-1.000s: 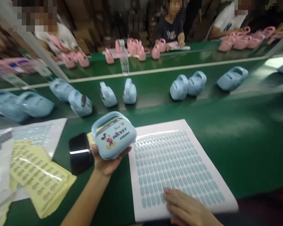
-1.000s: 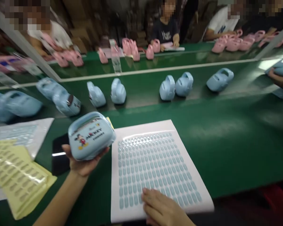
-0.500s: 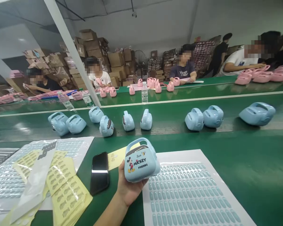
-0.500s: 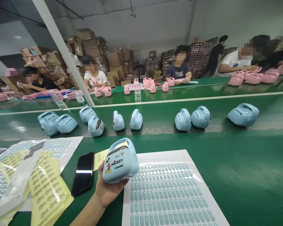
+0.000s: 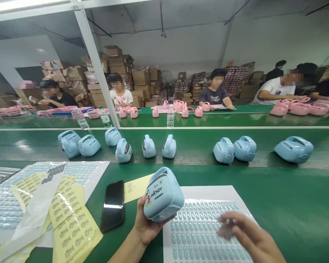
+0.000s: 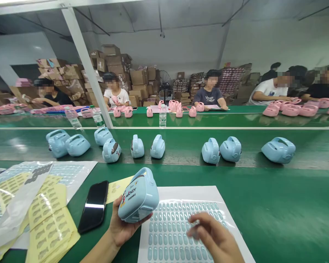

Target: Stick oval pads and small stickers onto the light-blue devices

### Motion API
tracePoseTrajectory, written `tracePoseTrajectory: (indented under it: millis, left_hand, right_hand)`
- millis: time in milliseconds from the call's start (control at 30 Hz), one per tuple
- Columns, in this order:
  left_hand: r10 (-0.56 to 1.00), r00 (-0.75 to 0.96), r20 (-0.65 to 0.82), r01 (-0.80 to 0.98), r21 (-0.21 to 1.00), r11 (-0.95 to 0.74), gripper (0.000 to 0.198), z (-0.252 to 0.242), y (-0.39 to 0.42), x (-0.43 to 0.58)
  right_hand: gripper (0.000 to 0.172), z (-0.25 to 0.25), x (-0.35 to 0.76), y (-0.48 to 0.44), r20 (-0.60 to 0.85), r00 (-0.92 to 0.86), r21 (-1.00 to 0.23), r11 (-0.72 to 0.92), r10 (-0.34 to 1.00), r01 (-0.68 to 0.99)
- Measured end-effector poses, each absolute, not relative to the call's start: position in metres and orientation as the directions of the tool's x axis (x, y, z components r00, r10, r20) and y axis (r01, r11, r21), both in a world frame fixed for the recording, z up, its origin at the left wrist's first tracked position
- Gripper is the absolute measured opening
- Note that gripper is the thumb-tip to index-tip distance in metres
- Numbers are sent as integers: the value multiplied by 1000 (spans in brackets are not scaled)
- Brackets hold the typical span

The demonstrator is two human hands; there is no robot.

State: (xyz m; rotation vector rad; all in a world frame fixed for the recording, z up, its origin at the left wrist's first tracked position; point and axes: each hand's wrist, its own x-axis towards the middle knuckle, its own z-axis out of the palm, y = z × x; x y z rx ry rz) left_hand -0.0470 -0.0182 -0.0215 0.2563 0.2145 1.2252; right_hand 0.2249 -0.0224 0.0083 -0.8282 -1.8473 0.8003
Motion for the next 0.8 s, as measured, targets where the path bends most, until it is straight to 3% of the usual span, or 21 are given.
tracePoseTrajectory:
  millis: [100, 233, 400, 800]
  left_hand:
    - [959, 277, 61, -916, 319, 245, 23, -22, -19, -50]
    - [966, 193, 170, -923, 367, 120, 25, -26, -22, -57]
    - [962, 175, 211, -907, 415, 73, 29, -30, -23, -67]
    - [918, 302, 257, -883, 437, 168, 29, -31, -27, -75]
  right_hand:
    - [6, 46, 200, 15, 726, -178, -650, 747, 664, 138]
    - [8, 69, 151, 34, 849, -123, -511, 858, 513, 57]
    - [9, 66, 114, 26, 911, -77, -398, 912, 406, 100]
    - [12, 59, 100, 30, 931, -1, -365, 929, 366, 62]
